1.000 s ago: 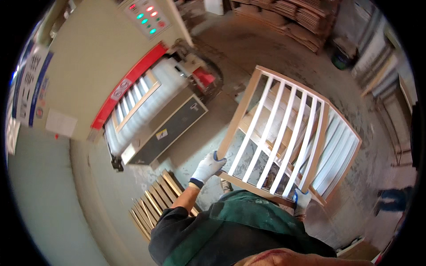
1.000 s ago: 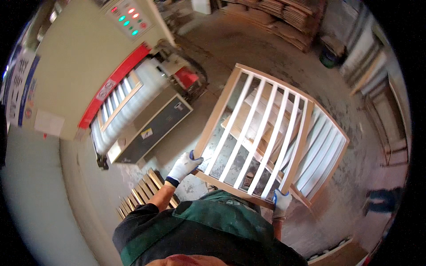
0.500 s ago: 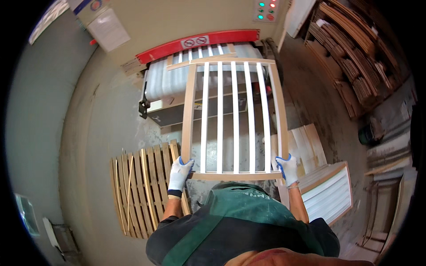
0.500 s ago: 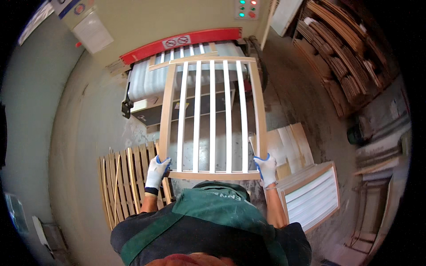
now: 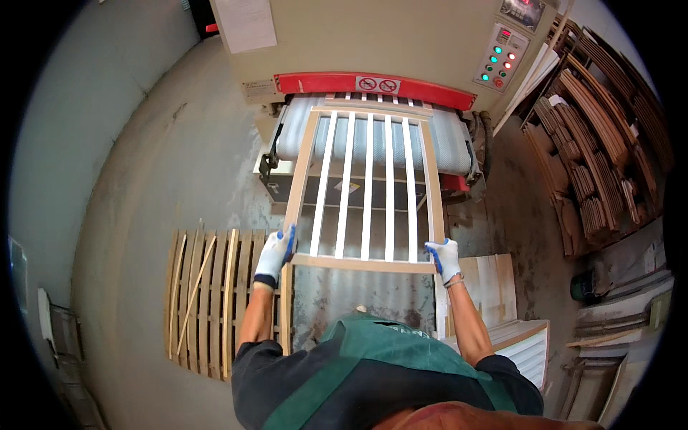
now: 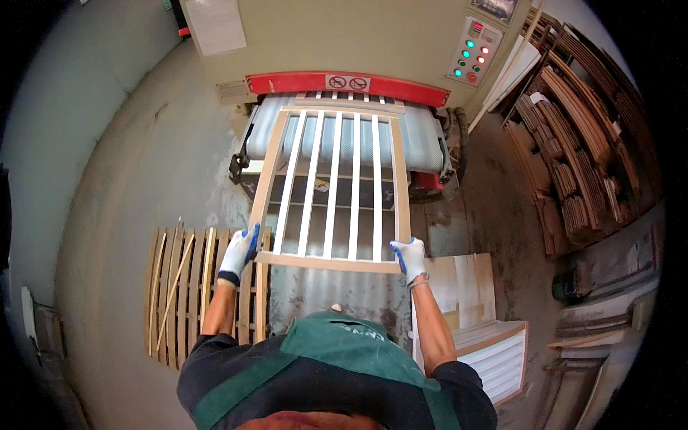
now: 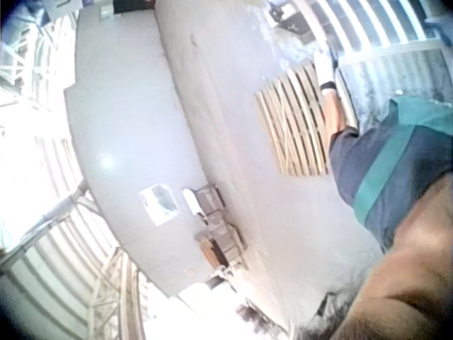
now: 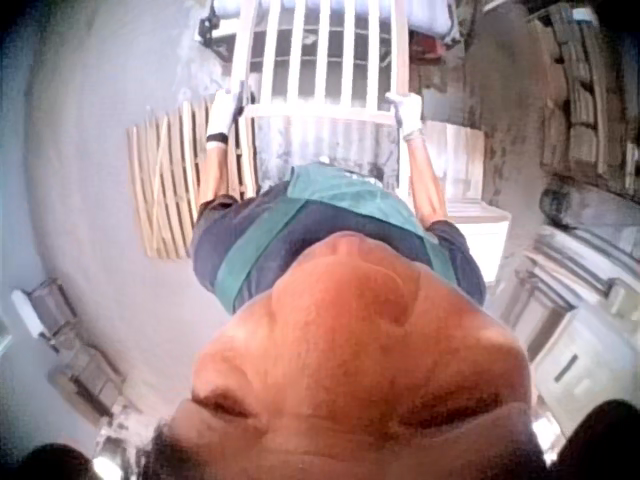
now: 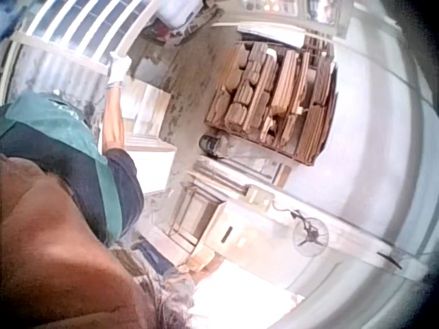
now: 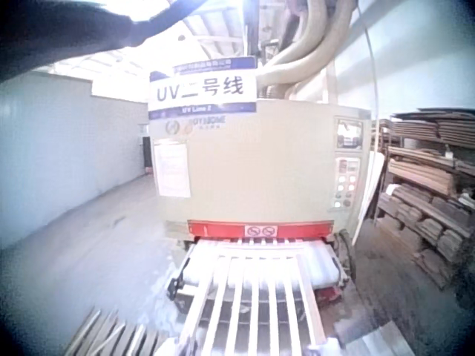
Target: The person repeatedly picks up a wooden frame with vertical slats, places it onto a conveyor belt machine, and retrieves it after it passes through. The person stacks the processed frames on a pile to the right. The task involves continuous handling of the frames in a repetitive loop.
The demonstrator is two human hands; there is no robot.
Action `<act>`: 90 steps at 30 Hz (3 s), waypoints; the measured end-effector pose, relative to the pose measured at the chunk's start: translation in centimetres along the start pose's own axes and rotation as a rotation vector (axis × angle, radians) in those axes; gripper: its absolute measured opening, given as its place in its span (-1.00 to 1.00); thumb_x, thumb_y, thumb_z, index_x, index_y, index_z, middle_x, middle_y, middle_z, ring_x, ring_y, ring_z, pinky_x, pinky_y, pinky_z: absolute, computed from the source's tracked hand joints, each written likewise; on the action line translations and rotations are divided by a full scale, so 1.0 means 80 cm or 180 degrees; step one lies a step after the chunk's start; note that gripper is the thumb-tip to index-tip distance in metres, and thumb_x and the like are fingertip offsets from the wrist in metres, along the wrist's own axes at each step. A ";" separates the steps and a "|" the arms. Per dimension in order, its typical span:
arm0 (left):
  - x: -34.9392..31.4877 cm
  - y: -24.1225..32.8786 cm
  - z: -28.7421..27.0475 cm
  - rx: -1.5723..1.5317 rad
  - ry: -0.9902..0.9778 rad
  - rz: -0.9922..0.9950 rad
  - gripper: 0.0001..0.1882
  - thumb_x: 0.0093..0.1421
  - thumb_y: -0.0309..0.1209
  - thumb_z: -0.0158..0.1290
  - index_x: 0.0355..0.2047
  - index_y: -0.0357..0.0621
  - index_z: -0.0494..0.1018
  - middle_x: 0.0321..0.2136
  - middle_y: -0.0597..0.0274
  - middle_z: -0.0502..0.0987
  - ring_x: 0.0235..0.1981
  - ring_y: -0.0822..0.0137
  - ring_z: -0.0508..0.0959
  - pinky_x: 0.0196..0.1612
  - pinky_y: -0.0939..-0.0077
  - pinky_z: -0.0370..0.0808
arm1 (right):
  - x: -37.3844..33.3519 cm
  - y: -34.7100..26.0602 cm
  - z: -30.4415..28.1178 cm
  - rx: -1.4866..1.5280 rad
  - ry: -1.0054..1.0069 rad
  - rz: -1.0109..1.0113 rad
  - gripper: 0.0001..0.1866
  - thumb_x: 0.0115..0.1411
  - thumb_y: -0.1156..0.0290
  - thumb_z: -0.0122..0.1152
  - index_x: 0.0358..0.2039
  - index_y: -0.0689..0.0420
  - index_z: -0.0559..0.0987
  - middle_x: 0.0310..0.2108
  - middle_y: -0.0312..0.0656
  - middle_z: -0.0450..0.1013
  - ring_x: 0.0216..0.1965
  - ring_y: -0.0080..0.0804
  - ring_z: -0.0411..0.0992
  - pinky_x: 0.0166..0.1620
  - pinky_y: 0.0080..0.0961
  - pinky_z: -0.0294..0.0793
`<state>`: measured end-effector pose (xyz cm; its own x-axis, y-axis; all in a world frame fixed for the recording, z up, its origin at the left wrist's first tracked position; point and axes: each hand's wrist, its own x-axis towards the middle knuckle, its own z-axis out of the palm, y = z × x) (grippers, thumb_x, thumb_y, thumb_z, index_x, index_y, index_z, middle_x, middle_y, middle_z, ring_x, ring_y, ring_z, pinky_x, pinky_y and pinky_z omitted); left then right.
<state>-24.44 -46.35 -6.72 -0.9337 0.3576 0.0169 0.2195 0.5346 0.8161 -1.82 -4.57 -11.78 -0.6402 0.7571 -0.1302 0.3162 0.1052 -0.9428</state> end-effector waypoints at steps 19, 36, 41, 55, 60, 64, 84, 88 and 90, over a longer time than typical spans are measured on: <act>0.113 -0.029 0.023 -0.0584 -0.0385 -0.0775 -0.29 0.38 0.18 -0.21 -0.55 -0.25 0.44 -0.70 0.11 0.41 -0.61 0.24 0.43 -0.42 0.28 0.35 | 0.031 -0.037 -0.028 0.1183 -0.0695 0.1173 -0.63 0.22 0.13 0.36 -0.14 0.15 0.61 -0.32 -0.26 0.52 -0.44 -0.37 0.56 -0.46 -0.43 0.62; 0.117 -0.008 0.026 -0.1469 -0.0485 -0.0900 -0.41 0.38 0.11 -0.10 -0.54 -0.16 0.45 -0.68 0.28 0.37 -0.61 0.44 0.36 -0.51 0.37 0.30 | 0.040 -0.006 -0.017 0.1351 -0.0617 0.1219 -0.79 0.28 0.29 0.26 -0.13 0.07 0.65 -0.31 -0.30 0.55 -0.37 -0.35 0.58 -0.44 -0.31 0.67; 0.091 -0.035 0.015 -0.1241 -0.0548 -0.0791 -0.60 0.41 -0.10 -0.08 -0.35 -0.17 0.50 -0.50 0.17 0.51 -0.45 0.31 0.50 -0.29 0.36 0.46 | 0.015 -0.020 -0.021 0.1203 -0.0677 0.0999 -0.83 0.26 0.28 0.30 -0.28 0.09 0.58 -0.40 -0.34 0.49 -0.48 -0.50 0.52 -0.53 -0.45 0.64; -0.073 0.023 0.003 -0.0653 -0.0495 -0.0406 -0.60 0.45 -0.17 -0.15 -0.26 -0.29 0.48 -0.47 0.06 0.55 -0.49 0.25 0.56 -0.30 0.37 0.50 | -0.125 0.012 -0.088 0.1404 -0.0326 0.1290 -0.68 0.26 0.37 0.20 -0.04 0.27 0.57 -0.26 -0.21 0.55 -0.34 -0.39 0.60 -0.47 -0.43 0.68; -0.099 0.042 0.009 -0.1055 0.0075 -0.0304 -0.60 0.43 -0.16 -0.12 -0.45 -0.19 0.42 -0.60 0.25 0.46 -0.60 0.40 0.44 -0.51 0.43 0.35 | -0.148 0.021 -0.091 0.1571 -0.0204 0.1344 -0.65 0.24 0.38 0.20 -0.02 0.28 0.52 -0.17 -0.18 0.55 -0.27 -0.38 0.59 -0.45 -0.44 0.69; -0.103 0.035 0.007 -0.0734 -0.0099 -0.0182 -0.59 0.43 -0.16 -0.12 -0.49 -0.17 0.39 -0.62 0.28 0.41 -0.63 0.41 0.39 -0.52 0.43 0.33 | -0.164 0.027 -0.090 0.1736 -0.0113 0.1458 -0.64 0.22 0.39 0.21 0.00 0.27 0.51 -0.17 -0.18 0.55 -0.27 -0.38 0.58 -0.42 -0.43 0.70; -0.112 0.018 0.008 -0.1148 -0.0546 -0.1248 -0.61 0.42 -0.12 -0.11 -0.40 -0.17 0.42 -0.55 0.27 0.42 -0.51 0.37 0.45 -0.43 0.41 0.37 | -0.184 0.047 -0.093 0.1714 -0.0113 0.1556 -0.59 0.23 0.33 0.24 0.05 0.18 0.47 -0.16 -0.27 0.54 -0.26 -0.44 0.57 -0.43 -0.39 0.69; -0.106 0.015 0.009 -0.1090 -0.0640 -0.1407 -0.59 0.42 -0.11 -0.11 -0.30 -0.24 0.45 -0.46 0.13 0.56 -0.38 0.24 0.65 -0.30 0.34 0.55 | -0.176 0.054 -0.094 0.1656 -0.0105 0.1576 -0.53 0.22 0.32 0.25 0.11 0.21 0.43 -0.10 -0.21 0.55 -0.26 -0.42 0.57 -0.43 -0.40 0.69; -0.102 -0.003 0.008 -0.1024 -0.0766 -0.1200 -0.57 0.42 -0.08 -0.12 -0.27 -0.25 0.47 -0.44 0.09 0.59 -0.38 0.23 0.65 -0.29 0.35 0.55 | -0.179 0.058 -0.094 0.1672 -0.0040 0.1571 -0.51 0.22 0.32 0.25 0.13 0.22 0.42 -0.10 -0.19 0.55 -0.27 -0.42 0.57 -0.43 -0.41 0.68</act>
<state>-16.70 -48.85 -7.42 -0.8317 0.3717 -0.4125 -0.2503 0.4121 0.8761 14.08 -10.09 -11.95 -0.5186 0.6284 -0.5798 0.1945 -0.5736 -0.7957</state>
